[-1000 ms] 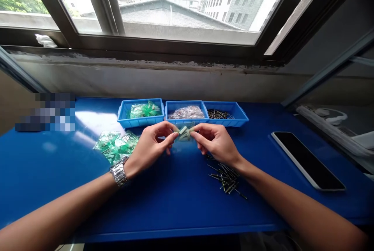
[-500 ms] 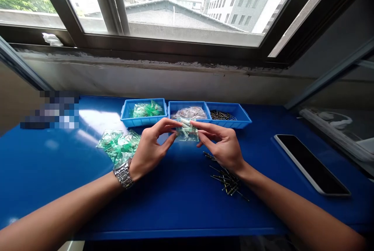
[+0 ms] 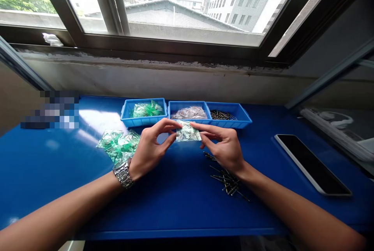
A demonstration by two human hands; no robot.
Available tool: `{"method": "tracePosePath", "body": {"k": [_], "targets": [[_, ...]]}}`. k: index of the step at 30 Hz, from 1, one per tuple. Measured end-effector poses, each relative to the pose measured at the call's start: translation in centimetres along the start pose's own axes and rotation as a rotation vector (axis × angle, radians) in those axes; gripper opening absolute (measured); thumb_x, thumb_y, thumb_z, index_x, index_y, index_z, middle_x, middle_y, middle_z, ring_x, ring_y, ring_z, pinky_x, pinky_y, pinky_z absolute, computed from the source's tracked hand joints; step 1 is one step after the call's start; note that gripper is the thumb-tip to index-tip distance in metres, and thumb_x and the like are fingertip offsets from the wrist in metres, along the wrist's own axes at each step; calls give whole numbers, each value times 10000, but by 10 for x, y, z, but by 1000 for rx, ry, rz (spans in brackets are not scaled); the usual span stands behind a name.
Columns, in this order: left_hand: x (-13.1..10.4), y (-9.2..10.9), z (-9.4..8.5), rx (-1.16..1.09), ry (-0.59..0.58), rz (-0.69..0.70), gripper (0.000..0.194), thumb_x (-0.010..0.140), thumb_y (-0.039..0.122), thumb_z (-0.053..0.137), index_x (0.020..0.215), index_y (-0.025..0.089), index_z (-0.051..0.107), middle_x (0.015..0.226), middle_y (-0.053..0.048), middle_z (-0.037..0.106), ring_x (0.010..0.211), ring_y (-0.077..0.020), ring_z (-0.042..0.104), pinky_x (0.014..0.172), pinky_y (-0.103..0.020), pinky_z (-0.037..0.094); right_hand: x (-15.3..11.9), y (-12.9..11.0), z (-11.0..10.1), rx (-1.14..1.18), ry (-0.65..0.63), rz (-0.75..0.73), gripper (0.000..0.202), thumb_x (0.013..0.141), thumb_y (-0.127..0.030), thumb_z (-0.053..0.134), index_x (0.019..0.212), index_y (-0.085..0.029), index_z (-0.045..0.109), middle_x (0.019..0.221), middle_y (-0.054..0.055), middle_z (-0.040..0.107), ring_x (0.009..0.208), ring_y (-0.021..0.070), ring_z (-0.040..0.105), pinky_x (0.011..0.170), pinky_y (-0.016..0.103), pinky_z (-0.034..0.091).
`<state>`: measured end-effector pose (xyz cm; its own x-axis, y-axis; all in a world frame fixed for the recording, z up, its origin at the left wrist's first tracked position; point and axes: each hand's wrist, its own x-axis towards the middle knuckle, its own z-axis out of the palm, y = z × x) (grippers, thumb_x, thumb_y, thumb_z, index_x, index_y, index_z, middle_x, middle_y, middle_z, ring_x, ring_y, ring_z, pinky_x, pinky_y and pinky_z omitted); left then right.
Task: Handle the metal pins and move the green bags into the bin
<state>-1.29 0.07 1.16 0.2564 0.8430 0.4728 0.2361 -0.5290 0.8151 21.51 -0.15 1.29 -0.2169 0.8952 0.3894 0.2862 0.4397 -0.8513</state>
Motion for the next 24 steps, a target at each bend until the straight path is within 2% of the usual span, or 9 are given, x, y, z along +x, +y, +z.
{"method": "tracePosePath", "body": {"k": [2,3,5,7,10,16,21,24], "targets": [[0,1,-1,-12,-16,-28,108,977,203,660,1081,194,687,1072,-36,755,1011,-167,733,925,-285,590,1,-1,1,24,-8,14,266,933,-270,722,1184,-215,791,959,61,818,658,175,747,560,290,627],[0,2,-1,-24,-32,-54,74,979,230,668,1035,185,685,990,-32,759,926,-159,737,862,-273,591,1,-2,1,39,-19,20,225,931,-289,731,1124,-200,808,895,58,813,669,180,753,558,279,618],[0,4,0,-72,-76,-130,137,980,296,681,938,169,654,768,-2,716,697,-128,690,677,-235,557,2,-4,1,62,-53,43,164,937,-319,730,953,-179,814,766,38,779,601,156,722,528,249,583],[1,5,0,-149,-117,-216,230,982,354,676,871,166,603,606,36,617,530,-97,575,525,-203,467,3,-6,1,75,-100,91,243,960,-339,699,796,-170,758,638,2,708,480,105,629,465,214,516],[1,6,1,-252,-142,-295,302,980,402,670,829,165,560,553,52,547,471,-77,479,456,-181,392,3,-7,0,99,-154,168,332,983,-371,665,720,-169,674,543,-31,620,413,70,531,410,187,424],[1,6,0,-256,-120,-320,270,964,396,691,881,153,608,547,43,563,467,-79,492,450,-171,410,3,-4,-1,115,-147,177,308,974,-381,676,750,-172,700,542,-36,613,415,66,519,412,184,415],[1,4,1,-227,-104,-314,246,967,385,690,911,149,646,543,34,598,446,-85,526,429,-171,434,3,1,1,154,-100,153,202,950,-355,712,941,-182,816,589,-8,684,422,98,583,402,208,464],[1,4,2,-175,-75,-257,201,976,361,678,958,160,675,739,-25,727,574,-119,655,488,-189,508,2,2,2,164,-63,139,241,946,-359,712,1072,-187,824,769,53,782,530,154,697,420,237,521]]}}
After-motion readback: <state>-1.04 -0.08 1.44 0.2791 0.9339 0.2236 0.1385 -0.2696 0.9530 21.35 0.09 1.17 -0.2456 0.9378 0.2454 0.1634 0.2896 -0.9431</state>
